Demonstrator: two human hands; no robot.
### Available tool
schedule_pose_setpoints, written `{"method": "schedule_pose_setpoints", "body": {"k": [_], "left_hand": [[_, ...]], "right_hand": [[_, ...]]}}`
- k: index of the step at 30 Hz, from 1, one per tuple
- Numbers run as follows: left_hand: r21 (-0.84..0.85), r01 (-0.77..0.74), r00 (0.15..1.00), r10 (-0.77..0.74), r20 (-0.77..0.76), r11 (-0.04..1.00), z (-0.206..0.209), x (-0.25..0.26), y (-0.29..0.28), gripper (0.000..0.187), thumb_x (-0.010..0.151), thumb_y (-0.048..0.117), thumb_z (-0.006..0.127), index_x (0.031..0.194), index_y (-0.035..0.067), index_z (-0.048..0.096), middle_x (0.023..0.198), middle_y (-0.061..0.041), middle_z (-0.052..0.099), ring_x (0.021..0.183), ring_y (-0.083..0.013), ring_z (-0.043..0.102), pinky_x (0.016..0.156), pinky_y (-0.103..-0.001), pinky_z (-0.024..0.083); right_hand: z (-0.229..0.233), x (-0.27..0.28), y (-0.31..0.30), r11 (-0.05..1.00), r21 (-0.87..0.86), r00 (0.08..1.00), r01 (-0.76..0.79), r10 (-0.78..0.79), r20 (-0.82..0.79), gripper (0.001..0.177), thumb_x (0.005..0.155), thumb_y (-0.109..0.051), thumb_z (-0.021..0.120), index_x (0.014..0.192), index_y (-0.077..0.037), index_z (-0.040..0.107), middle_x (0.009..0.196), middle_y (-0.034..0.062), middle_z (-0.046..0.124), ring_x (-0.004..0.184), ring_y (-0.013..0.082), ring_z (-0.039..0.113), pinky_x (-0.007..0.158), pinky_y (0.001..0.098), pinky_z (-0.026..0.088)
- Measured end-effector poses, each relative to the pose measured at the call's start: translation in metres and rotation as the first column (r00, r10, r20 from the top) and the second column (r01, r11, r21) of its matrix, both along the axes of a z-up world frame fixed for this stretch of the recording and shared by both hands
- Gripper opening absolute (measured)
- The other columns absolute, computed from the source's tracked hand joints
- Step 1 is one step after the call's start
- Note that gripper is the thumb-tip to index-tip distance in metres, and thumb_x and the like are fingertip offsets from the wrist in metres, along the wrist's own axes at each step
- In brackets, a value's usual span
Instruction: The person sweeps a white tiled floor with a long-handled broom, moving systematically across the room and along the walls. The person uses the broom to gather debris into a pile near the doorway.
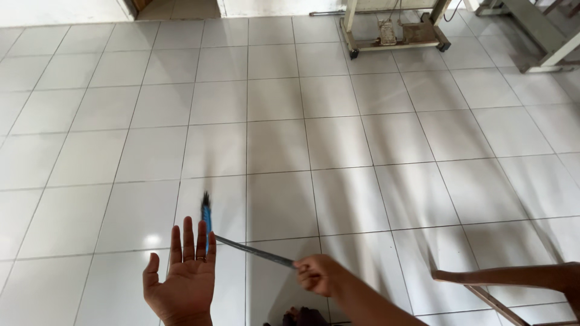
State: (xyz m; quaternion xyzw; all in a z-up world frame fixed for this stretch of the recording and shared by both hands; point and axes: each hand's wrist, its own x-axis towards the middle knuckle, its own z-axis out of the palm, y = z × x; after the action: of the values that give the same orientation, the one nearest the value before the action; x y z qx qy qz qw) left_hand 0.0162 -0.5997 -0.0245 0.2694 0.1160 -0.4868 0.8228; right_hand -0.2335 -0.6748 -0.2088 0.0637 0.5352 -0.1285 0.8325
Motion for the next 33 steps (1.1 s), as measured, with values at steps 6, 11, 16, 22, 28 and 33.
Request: {"method": "schedule_pose_setpoints", "body": {"k": [6,11,16,22,28,33], "left_hand": [[-0.005,0.064,0.998,-0.064,-0.009,0.998,-0.005,-0.007,-0.035,0.082,0.088,0.039,0.056,0.159,0.005,0.032,0.162,-0.016,0.045,0.15,-0.0382,0.042,0.122,-0.054,0.034],[-0.023,0.146,0.989,-0.146,-0.011,0.989,-0.005,-0.039,-0.074,0.082,0.088,0.039,0.056,0.159,0.005,0.031,0.162,-0.018,0.045,0.15,-0.0398,0.042,0.121,-0.054,0.034],[-0.081,0.211,0.977,-0.211,0.008,0.974,0.0,-0.072,-0.115,0.083,0.088,0.038,0.056,0.16,0.006,0.03,0.163,-0.016,0.044,0.15,-0.0389,0.041,0.122,-0.052,0.034],[-0.055,0.158,0.987,-0.157,0.013,0.986,0.011,-0.115,-0.163,0.085,0.088,0.038,0.058,0.16,0.005,0.029,0.163,-0.017,0.044,0.151,-0.0393,0.041,0.122,-0.053,0.034],[-0.057,0.141,0.99,-0.14,0.03,0.988,0.007,-0.141,-0.194,0.086,0.088,0.039,0.058,0.161,0.006,0.028,0.165,-0.016,0.042,0.153,-0.0379,0.038,0.123,-0.054,0.032],[0.002,0.102,0.995,-0.102,0.013,0.995,0.004,-0.154,-0.205,0.083,0.089,0.039,0.057,0.161,0.007,0.031,0.16,-0.014,0.041,0.148,-0.0368,0.037,0.123,-0.054,0.034]], "right_hand": [[0.004,-0.105,-0.012,0.834,-0.449,0.923,-0.32,0.169,-0.345,0.043,0.093,-0.008,0.062,0.136,-0.005,0.062,0.063,0.0015,0.046,0.043,0.0103,0.034,0.036,0.0262,0.028],[-0.031,-0.244,-0.044,0.59,-0.572,0.653,-0.57,-0.098,-0.751,0.053,0.088,-0.015,0.074,0.138,-0.027,0.063,0.068,0.0049,0.059,0.047,0.0106,0.048,0.037,0.0304,0.041],[-0.069,-0.38,-0.08,0.751,-0.419,0.357,-0.51,-0.258,-0.898,0.041,0.09,-0.013,0.068,0.13,-0.014,0.06,0.056,0.0054,0.054,0.042,0.0143,0.046,0.035,0.032,0.034],[-0.047,-0.485,-0.148,0.946,-0.297,0.506,-0.134,-0.192,-0.841,0.043,0.091,-0.011,0.066,0.133,-0.013,0.058,0.059,0.0052,0.054,0.045,0.0147,0.045,0.038,0.0322,0.034],[-0.042,-0.519,-0.186,0.976,-0.202,0.516,-0.087,-0.129,-0.847,0.044,0.093,-0.01,0.064,0.136,-0.013,0.056,0.062,0.005,0.054,0.048,0.015,0.045,0.041,0.0324,0.034],[-0.086,-0.481,-0.212,0.964,-0.204,0.541,-0.172,-0.081,-0.837,0.046,0.094,-0.009,0.062,0.138,-0.013,0.054,0.064,0.0049,0.054,0.05,0.0153,0.044,0.043,0.0326,0.034]]}}
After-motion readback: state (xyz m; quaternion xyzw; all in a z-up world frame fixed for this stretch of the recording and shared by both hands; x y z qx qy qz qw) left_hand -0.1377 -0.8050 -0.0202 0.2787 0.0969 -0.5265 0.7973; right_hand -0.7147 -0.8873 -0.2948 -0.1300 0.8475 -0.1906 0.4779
